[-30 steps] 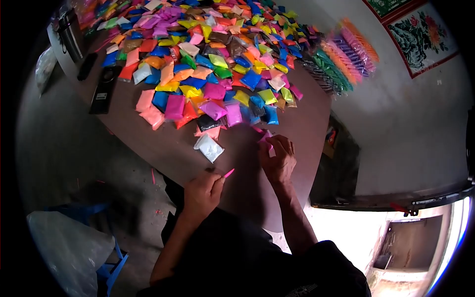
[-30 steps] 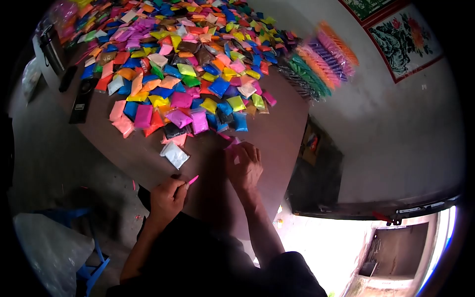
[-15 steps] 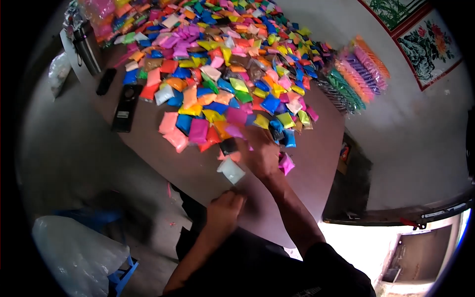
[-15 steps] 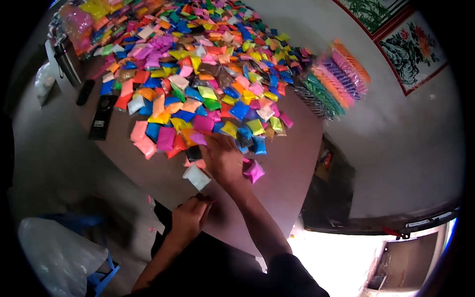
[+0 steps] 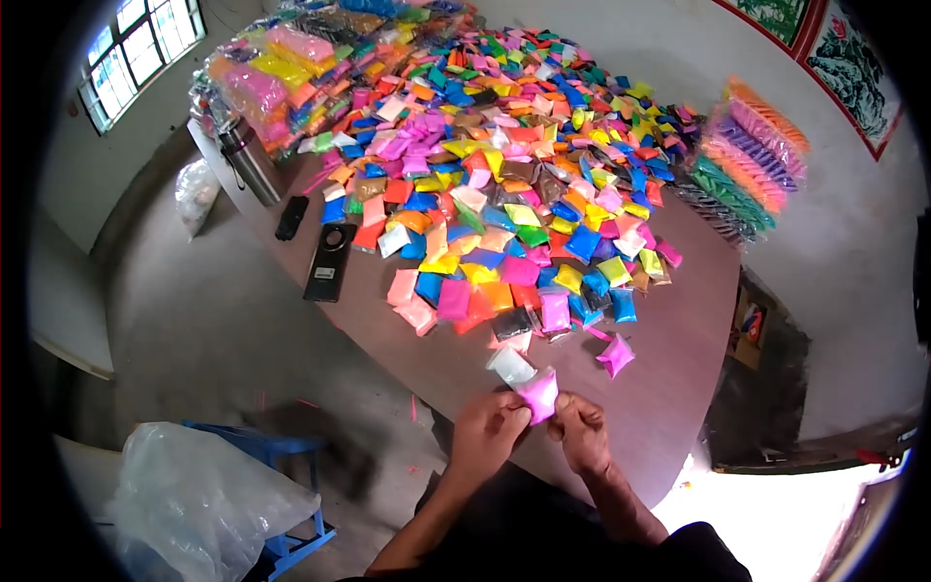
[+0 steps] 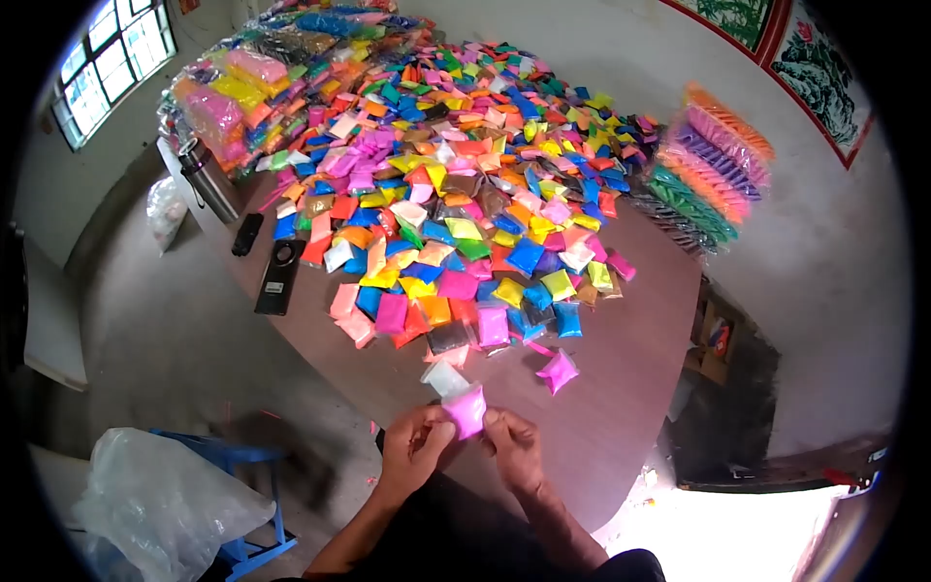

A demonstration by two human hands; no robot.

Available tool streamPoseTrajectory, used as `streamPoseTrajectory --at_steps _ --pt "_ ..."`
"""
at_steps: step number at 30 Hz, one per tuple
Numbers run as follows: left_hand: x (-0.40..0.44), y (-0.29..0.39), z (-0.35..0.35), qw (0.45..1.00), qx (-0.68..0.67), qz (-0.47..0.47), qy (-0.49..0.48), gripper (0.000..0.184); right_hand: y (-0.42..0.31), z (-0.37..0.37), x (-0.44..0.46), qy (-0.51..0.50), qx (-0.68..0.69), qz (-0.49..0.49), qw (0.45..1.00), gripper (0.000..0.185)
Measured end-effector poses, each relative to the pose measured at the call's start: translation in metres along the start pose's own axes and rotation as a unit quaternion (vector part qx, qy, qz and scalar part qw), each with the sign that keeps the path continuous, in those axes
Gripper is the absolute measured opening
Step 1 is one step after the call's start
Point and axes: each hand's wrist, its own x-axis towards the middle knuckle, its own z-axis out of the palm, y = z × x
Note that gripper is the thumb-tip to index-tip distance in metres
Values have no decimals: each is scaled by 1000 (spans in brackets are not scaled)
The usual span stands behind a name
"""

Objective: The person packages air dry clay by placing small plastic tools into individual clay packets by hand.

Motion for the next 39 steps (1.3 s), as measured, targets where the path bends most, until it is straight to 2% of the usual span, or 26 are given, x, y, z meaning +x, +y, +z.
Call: streamPoseTrajectory --at_steps 1,3,6,7,9,11,13,15,16,18,21,23,24,25,27,28,30,34,37,39 --pt "-2 -1 6 1000 8 4 1 19 10 -3 -5 -23 -2 8 1000 30" --pt "-5 -4 20 997 -65 -15 41 21 12 -5 -6 -47 1 12 999 28" --pt "-6 -7 28 998 -22 -2 54 23 -3 -3 -5 -15 -56 -80 995 24" --pt "-6 -7 31 998 10 5 57 24 -9 -10 -3 -14 -51 -83 995 24" --pt "-6 -1 40 998 50 16 44 25 -25 -23 -2 -38 -16 -18 999 19" --pt "-5 1 50 995 92 26 29 26 -8 -35 8 -40 2 -16 999 18" --pt "1 -4 62 996 84 -5 25 27 3 -42 18 -42 19 -15 999 17" --pt "7 -6 73 999 49 0 16 26 9 -44 25 -12 26 -91 995 18" --pt "10 -5 79 1000 8 4 12 26 9 -44 30 -8 30 -94 995 18" --pt "15 3 88 1000 14 -5 -4 26 7 -41 38 40 15 -183 982 18" --pt "18 5 96 999 8 -38 13 25 2 -35 46 61 12 -230 971 24" --pt "22 -3 89 996 82 -31 29 24 2 -36 45 55 45 -212 975 26" --pt "22 -5 88 992 119 21 38 24 3 -38 45 11 50 -186 981 24" --pt "22 -7 85 991 124 21 36 24 4 -39 45 -34 55 -159 985 24" --pt "20 -9 80 971 225 74 31 23 7 -35 43 -34 79 -150 985 27" --pt "18 -8 82 971 228 72 28 23 8 -36 43 -47 78 -153 984 27" --pt "13 -6 89 994 91 -14 51 21 6 -39 42 -68 76 -144 984 27" --pt "9 -12 87 993 8 -69 95 19 7 -39 43 -52 54 -167 983 25" --pt "12 -10 84 994 36 -40 97 21 7 -36 42 -46 91 -205 973 23" --pt "13 -13 81 993 52 -22 100 21 8 -38 41 -62 12 -229 971 20"
